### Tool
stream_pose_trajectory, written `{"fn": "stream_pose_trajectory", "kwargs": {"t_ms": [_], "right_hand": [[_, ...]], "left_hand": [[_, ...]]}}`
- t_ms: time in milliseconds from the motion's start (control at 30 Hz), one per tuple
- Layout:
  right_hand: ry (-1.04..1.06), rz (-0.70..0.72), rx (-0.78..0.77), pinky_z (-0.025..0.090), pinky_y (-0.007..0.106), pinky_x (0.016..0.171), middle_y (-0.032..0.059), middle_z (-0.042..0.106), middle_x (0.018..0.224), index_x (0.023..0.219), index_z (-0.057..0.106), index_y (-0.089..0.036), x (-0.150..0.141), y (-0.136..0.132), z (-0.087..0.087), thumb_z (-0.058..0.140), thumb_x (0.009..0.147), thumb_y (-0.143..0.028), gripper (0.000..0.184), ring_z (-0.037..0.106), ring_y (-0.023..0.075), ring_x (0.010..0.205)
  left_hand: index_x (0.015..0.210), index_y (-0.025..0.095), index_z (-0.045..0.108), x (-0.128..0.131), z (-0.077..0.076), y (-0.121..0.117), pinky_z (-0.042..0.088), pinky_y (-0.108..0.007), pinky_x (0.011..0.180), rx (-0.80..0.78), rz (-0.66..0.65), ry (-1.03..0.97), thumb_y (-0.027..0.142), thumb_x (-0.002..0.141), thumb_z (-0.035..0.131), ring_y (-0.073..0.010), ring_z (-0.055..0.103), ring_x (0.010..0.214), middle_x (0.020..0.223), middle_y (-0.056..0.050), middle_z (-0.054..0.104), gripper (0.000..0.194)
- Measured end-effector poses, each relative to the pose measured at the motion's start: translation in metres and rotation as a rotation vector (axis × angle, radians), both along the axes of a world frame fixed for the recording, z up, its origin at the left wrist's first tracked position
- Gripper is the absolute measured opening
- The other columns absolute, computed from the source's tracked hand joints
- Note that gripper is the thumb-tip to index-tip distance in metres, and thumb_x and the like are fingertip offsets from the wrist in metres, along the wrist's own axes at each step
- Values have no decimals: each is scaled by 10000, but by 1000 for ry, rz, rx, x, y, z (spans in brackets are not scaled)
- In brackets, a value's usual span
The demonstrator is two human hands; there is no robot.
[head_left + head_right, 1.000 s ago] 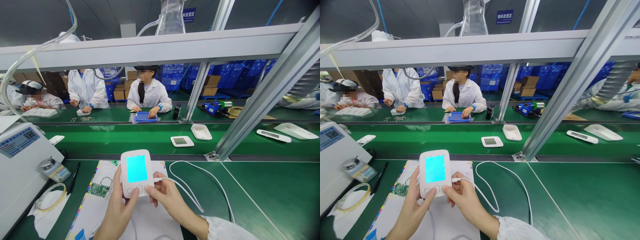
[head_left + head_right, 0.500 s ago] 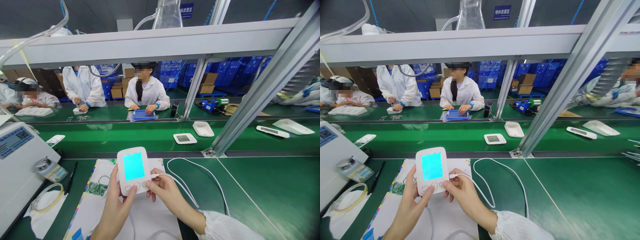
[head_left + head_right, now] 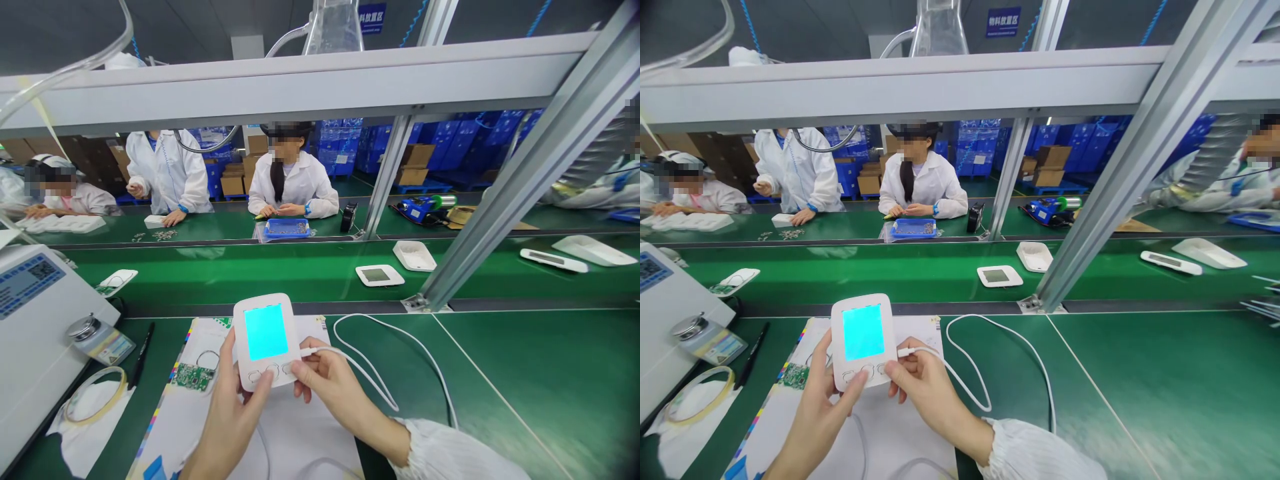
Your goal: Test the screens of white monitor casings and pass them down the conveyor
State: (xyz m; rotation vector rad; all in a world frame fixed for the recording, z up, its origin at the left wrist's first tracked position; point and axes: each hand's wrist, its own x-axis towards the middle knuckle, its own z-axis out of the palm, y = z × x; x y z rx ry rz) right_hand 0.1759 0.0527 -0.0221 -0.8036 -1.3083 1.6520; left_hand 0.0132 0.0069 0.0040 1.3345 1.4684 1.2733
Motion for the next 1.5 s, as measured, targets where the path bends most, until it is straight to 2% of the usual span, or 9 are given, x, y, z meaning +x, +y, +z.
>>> {"fn": "stream_pose_trajectory", "kwargs": {"t_ms": [200, 600, 833, 967, 1033, 1167, 1267, 1367, 1500], "right_hand": [[30, -30, 30, 402, 212, 473, -19, 556, 604, 822, 523, -168, 2, 0, 3, 710, 801, -583, 455, 554, 124, 536], [34, -26, 51, 414, 203, 468, -19, 551, 592, 809, 527, -162, 2, 1, 2, 692, 814, -600, 468, 547, 113, 517], [-95, -28, 139, 437, 237, 485, 26, 586, 674, 756, 582, -161, 3, -1, 3, 501, 907, -659, 526, 578, 144, 555], [-412, -29, 240, 460, 284, 666, -3, 568, 517, 616, 557, -188, 8, -6, -2, 304, 1007, -597, 621, 584, 154, 550], [-504, -71, 270, 441, 305, 778, -24, 529, 452, 570, 515, -198, 9, -8, -4, 291, 1021, -574, 628, 591, 159, 564], [-514, -70, 312, 419, 297, 803, -38, 503, 435, 556, 491, -204, 8, -11, -4, 274, 1025, -569, 632, 574, 153, 537], [-510, -53, 327, 411, 283, 799, -38, 520, 466, 551, 499, -200, 8, -13, -1, 277, 1031, -555, 637, 571, 141, 528], [-502, -56, 322, 405, 280, 793, -33, 538, 485, 555, 509, -196, 9, -12, 0, 280, 1034, -548, 637, 569, 139, 533], [-489, -26, 306, 402, 278, 793, -30, 546, 490, 551, 504, -196, 11, -11, 2, 285, 1034, -547, 636, 573, 143, 554]], "left_hand": [[1536, 192, 60, -7, -1, -4, 440, -310, 643, -10, -134, -95, 515, 960, 432, -181, 476, 619, 652, 33, 495, 758], [1534, 216, 64, -12, -5, -3, 437, -278, 667, 8, -175, -128, 484, 968, 456, -171, 502, 657, 728, 10, 561, 740], [1467, 251, 304, -15, -10, 9, 486, -267, 549, 13, -80, -270, 462, 854, 650, -167, 572, 655, 1028, -76, 667, 734], [1284, 128, 508, -37, -24, 38, 370, -223, 368, -219, -66, -463, 432, 731, 764, -127, 481, 424, 596, 0, 615, 680], [1161, 82, 577, -51, -31, 58, 375, -219, 368, -256, -26, -458, 343, 706, 778, -127, 501, 423, 587, -24, 625, 561], [1080, 118, 596, -74, -33, 102, 558, -299, 690, -159, 74, -384, 161, 772, 680, -193, 689, 791, 988, -119, 703, 322], [1160, 147, 560, -92, -27, 117, 516, -403, 906, -85, 131, -214, 179, 846, 615, -232, 631, 1066, 1205, -117, 627, 320], [1053, 150, 607, -106, -24, 106, 430, -501, 985, -89, 108, 63, 199, 791, 644, -279, 565, 1123, 1121, -102, 624, 269], [647, 209, 555, -109, -28, 75, 266, -615, 1026, -129, 33, 399, 182, 594, 669, -391, 449, 1158, 857, -78, 562, 128]]}}
